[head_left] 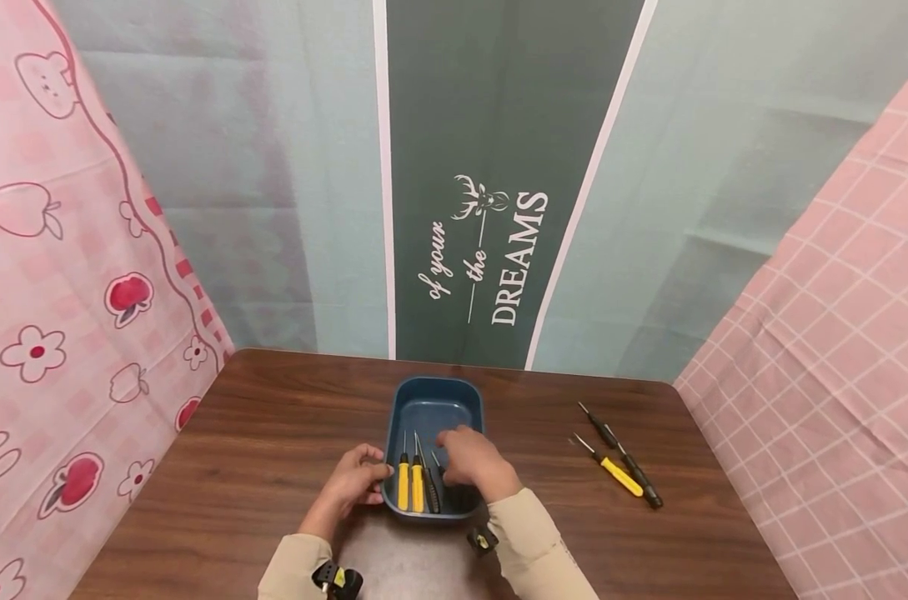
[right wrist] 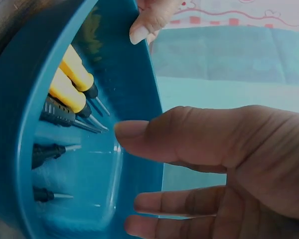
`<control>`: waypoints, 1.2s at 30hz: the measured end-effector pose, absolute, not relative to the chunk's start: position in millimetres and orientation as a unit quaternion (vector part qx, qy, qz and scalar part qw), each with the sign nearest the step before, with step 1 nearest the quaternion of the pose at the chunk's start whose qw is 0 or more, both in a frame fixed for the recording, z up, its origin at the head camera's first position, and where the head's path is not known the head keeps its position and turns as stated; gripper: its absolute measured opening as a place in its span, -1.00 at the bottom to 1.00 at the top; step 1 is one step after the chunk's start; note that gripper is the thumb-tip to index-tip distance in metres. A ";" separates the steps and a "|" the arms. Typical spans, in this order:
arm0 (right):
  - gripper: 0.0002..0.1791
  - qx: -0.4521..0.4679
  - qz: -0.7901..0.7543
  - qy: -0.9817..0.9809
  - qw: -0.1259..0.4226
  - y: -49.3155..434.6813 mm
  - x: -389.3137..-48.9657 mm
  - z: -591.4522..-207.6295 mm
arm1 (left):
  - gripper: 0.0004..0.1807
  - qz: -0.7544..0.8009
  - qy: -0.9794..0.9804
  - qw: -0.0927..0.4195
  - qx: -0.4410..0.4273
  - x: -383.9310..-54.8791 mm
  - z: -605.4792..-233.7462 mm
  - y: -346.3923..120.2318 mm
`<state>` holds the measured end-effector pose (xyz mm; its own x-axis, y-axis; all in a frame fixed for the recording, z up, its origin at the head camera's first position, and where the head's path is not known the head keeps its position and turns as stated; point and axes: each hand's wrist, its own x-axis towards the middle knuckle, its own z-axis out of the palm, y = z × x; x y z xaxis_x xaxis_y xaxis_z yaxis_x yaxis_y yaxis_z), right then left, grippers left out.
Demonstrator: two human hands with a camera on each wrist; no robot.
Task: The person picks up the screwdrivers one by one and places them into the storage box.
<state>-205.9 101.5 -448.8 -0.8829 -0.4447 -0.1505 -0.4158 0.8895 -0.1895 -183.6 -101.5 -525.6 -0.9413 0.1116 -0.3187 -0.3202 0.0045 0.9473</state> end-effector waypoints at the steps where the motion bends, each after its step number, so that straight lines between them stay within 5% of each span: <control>1: -0.50 -0.222 -0.079 0.967 0.094 103.3 -205.4 -448.2 | -0.68 0.702 0.692 0.154 -0.075 -183.8 -525.6 -101.4; 36: -0.54 -0.156 -0.175 0.966 0.105 180.2 -201.6 -443.4 | -0.74 0.710 0.684 0.136 -0.097 -180.5 -517.6 -99.2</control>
<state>-201.6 180.2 -443.4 -0.9293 -0.3379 -0.1491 -0.2642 0.8903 -0.3709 -180.5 -99.2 -517.6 -0.9441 0.0598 -0.3243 -0.3262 -0.0263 0.9449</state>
